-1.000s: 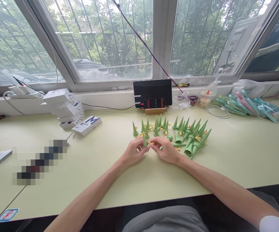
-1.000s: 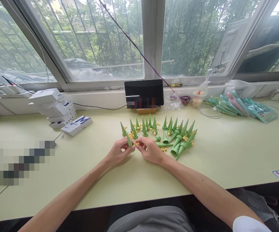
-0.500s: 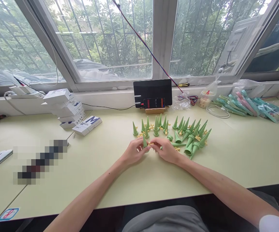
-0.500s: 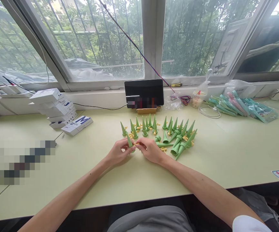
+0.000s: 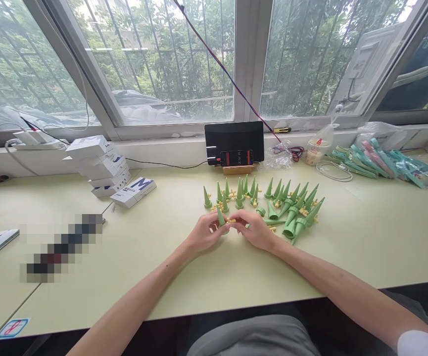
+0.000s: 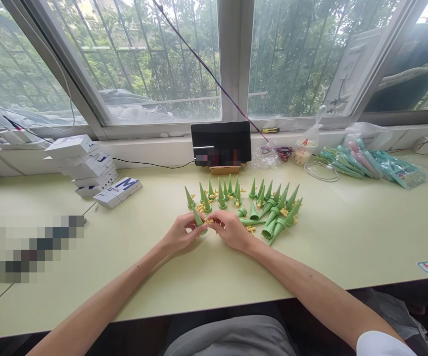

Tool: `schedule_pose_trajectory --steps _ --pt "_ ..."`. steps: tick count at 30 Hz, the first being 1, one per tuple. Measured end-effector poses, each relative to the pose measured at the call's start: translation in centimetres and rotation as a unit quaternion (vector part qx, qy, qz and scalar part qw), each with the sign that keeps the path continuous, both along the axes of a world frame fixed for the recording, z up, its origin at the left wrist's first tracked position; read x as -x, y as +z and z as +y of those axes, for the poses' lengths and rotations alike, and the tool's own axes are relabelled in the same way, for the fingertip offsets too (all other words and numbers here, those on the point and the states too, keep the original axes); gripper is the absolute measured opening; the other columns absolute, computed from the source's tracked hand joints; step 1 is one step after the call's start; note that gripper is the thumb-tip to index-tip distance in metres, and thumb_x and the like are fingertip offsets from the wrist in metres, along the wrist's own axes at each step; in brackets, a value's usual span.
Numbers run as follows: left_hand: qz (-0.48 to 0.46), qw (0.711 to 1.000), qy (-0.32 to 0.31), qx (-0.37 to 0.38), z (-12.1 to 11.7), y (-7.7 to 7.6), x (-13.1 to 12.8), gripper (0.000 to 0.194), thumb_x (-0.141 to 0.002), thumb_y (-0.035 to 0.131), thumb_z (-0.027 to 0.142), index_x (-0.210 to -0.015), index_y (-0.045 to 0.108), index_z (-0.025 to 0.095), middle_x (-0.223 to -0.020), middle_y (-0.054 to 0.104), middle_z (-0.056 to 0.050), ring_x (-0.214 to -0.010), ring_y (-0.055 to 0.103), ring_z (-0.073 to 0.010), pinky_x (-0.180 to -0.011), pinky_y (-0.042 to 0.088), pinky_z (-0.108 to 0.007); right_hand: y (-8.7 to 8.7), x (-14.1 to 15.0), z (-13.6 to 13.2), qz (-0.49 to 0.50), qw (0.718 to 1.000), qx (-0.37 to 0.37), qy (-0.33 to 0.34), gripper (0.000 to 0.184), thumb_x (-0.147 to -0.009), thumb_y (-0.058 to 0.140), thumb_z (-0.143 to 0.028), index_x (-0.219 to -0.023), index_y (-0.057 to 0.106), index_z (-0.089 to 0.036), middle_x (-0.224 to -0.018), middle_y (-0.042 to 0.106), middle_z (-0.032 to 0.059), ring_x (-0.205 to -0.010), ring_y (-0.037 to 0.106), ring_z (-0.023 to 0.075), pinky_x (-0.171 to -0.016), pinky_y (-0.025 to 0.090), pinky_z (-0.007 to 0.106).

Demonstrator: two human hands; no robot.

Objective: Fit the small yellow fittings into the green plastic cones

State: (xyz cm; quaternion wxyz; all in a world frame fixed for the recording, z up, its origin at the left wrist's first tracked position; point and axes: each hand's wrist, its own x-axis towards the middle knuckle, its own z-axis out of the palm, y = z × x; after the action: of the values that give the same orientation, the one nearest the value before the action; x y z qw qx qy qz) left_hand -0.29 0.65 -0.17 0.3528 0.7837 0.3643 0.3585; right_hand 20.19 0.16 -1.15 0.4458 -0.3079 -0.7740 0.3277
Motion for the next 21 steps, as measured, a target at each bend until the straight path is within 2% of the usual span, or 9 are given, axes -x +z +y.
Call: schedule_pose_trajectory --steps 5,10,21 --pt "0.004 1.0 -0.002 -0.003 -0.1 0.25 -0.07 0.024 -0.092 0.063 0.039 -0.089 0.068 0.016 -0.094 0.067 -0.008 -0.082 0.063 -0.0159 -0.062 0.054 -0.024 0.09 -0.03 -0.04 0.001 1.0 0.005 -0.001 0.02 -0.098 0.057 -0.037 -0.096 0.065 -0.019 -0.082 0.064 0.0024 -0.058 0.054 0.0115 -0.06 0.048 0.027" --pt "0.007 1.0 -0.006 -0.007 -0.18 0.48 -0.14 0.025 -0.092 0.062 0.041 -0.088 0.068 0.017 -0.094 0.067 -0.008 -0.081 0.062 -0.0161 -0.062 0.054 -0.025 -0.1 -0.06 0.08 -0.01 1.0 0.015 -0.001 0.024 -0.099 0.056 -0.041 -0.094 0.065 -0.019 -0.075 0.062 0.001 -0.058 0.053 0.0126 -0.058 0.047 0.027" --pt "0.019 1.0 -0.006 -0.016 -0.12 0.25 -0.1 0.026 -0.092 0.061 0.041 -0.087 0.068 0.017 -0.092 0.067 -0.008 -0.077 0.061 -0.0155 -0.06 0.053 -0.025 -0.43 -0.11 0.28 -0.031 0.999 0.012 -0.01 0.026 -0.1 0.052 -0.04 -0.091 0.065 -0.018 -0.071 0.06 0.0004 -0.059 0.051 0.0132 -0.059 0.045 0.026"
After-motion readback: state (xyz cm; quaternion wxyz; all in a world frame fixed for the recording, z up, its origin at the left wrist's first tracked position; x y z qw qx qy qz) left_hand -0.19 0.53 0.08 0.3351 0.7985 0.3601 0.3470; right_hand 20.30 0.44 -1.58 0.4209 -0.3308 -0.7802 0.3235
